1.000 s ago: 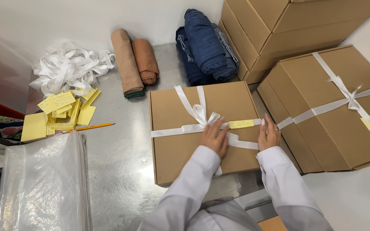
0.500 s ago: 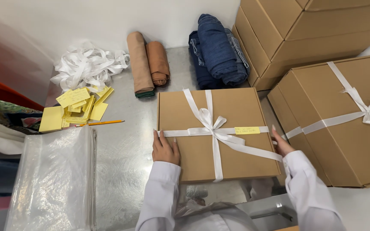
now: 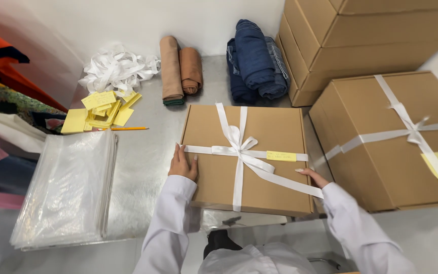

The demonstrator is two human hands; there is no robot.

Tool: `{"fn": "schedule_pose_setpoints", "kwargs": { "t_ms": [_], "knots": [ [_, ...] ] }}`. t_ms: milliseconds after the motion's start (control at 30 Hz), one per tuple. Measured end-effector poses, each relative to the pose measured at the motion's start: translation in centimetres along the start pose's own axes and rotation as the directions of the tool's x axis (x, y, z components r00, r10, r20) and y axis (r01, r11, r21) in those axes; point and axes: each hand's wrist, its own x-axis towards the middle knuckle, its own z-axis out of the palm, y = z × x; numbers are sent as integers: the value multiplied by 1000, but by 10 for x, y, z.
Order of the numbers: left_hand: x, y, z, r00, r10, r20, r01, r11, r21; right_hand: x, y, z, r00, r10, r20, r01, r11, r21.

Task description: The person ties a white ribbon on a cardboard box and places it on a stack. They then open a clear plastic bag, place a folded brown garment inside, seal the bag, and put it into an open cardboard box.

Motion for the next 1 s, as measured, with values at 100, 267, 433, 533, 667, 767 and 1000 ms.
{"fn": "schedule_pose_setpoints", "kwargs": {
  "t_ms": [100,267,433,533,667,767,1000],
  "knots": [
    [-21,8,-1,999,-42,13,42,999,-27,-35,6,4,999,-12,-43,18,989,147],
    [-47,20,15,998,-51,33,55,991,-124,-91,-10,-27,993,-96,-65,108,970,219],
    [-73,95,-3,995,34,94,-6,958,-286,-215,-58,-30,924,-340,-176,372,906,202],
    [-69,135,-1,989,115,90,-70,915,-397,-244,-61,-73,872,-400,-282,463,862,208],
    [-69,198,12,963,167,213,-54,889,-454,-264,-47,-161,717,-538,-443,656,737,166],
    [-57,224,54,947,192,257,22,761,-649,-290,-35,-192,621,-547,-561,733,659,169],
    [-46,319,186,781,576,240,-118,515,-849,-387,-114,-52,652,-251,-715,665,643,381]
  ]
}}
